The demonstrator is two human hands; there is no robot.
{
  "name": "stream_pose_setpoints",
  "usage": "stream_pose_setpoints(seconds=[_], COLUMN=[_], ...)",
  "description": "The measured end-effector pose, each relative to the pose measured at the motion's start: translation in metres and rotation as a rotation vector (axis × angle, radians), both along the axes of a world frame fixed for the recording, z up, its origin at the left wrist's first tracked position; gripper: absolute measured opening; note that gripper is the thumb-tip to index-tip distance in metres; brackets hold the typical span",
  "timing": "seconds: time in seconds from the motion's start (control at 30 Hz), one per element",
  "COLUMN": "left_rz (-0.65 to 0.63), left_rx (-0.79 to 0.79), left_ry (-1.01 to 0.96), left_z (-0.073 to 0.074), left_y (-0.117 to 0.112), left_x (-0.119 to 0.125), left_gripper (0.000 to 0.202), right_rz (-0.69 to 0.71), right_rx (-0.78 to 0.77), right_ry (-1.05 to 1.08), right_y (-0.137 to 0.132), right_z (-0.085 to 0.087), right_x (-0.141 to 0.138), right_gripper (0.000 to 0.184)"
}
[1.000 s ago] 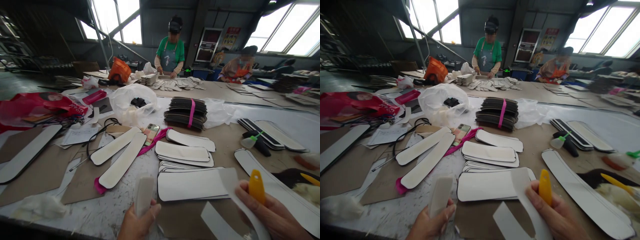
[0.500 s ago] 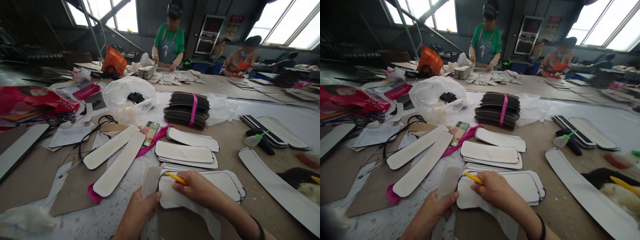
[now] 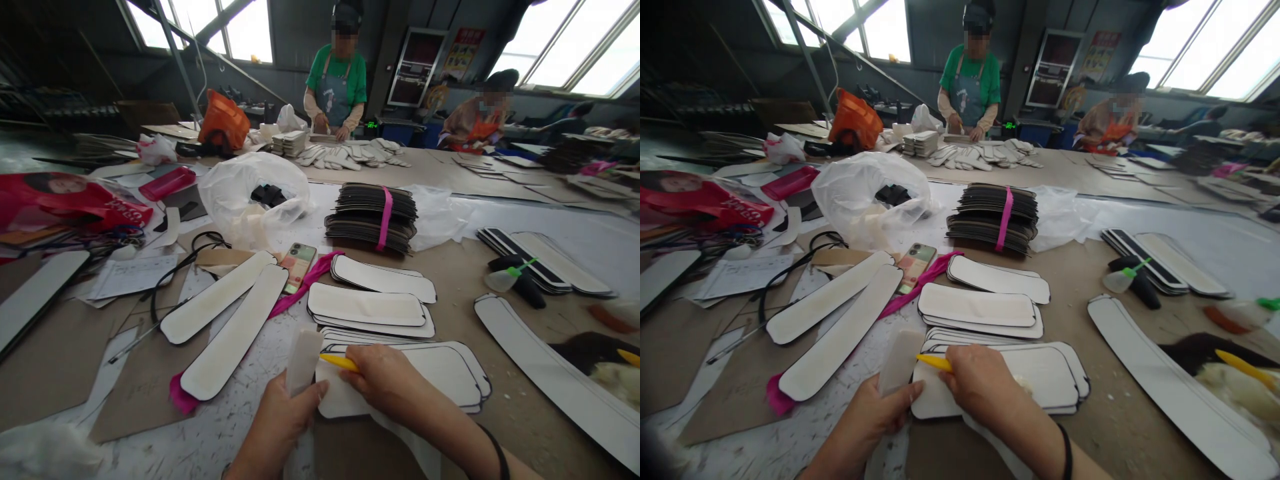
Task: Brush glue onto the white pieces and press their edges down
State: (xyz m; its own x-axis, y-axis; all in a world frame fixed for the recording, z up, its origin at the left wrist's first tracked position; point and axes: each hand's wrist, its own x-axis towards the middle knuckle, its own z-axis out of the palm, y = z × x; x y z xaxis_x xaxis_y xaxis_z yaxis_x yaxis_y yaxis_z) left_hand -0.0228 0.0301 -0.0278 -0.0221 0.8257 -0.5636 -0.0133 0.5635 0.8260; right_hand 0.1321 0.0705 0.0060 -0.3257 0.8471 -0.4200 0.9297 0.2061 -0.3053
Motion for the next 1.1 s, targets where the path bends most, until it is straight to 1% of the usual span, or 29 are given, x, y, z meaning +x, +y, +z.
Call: stream_pose_setpoints(seconds=[0.1,0.17,0.3,0.37,0.43,0.53,0.63,0.77,0.9,1.0,1.1], left_rz=[0.023,0.034,0.036,0.045,0.052,0.054,0.062,0.039,0.058,0.081,0.085], left_rx=[0.025,0.016,0.021,0.020,0.017,0.022,0.018,0.015,0.008,0.011,0.028], left_ry=[0.041,0.080,0.125,0.131,0.144,0.168,0.205,0.233,0.241,0.211,0.153], left_z=[-0.002,-0.005,-0.010,-0.012,-0.013,-0.013,-0.014,-0.022,-0.029,-0.028,-0.024], left_y=[0.000,0.000,-0.001,-0.002,-0.002,-0.002,-0.003,-0.003,-0.002,-0.003,-0.003], left_x=[0.004,0.004,0.002,0.001,0.001,0.002,0.003,0.001,0.001,0.003,0.005], left_gripper=[0.028,0.028,0.031,0.031,0.032,0.033,0.034,0.036,0.036,0.033,0.032], right_rz=[-0.021,-0.058,-0.235,-0.321,-0.370,-0.378,-0.379,-0.395,-0.404,-0.388,-0.374], right_rx=[0.005,-0.014,-0.017,0.030,0.103,0.215,0.263,0.275,0.258,0.246,0.258], right_ry=[-0.016,-0.014,0.045,0.048,0.000,-0.175,-0.298,-0.320,-0.329,-0.313,-0.292], right_y=[-0.009,-0.020,-0.047,-0.056,-0.060,-0.059,-0.054,-0.049,-0.049,-0.051,-0.052], right_z=[0.004,0.006,0.006,0.004,0.002,0.001,0.000,-0.002,-0.006,-0.010,-0.020], right_x=[0.011,0.030,0.083,0.104,0.117,0.117,0.108,0.101,0.104,0.109,0.115], right_gripper=[0.018,0.016,0.018,0.021,0.023,0.022,0.018,0.014,0.013,0.013,0.011])
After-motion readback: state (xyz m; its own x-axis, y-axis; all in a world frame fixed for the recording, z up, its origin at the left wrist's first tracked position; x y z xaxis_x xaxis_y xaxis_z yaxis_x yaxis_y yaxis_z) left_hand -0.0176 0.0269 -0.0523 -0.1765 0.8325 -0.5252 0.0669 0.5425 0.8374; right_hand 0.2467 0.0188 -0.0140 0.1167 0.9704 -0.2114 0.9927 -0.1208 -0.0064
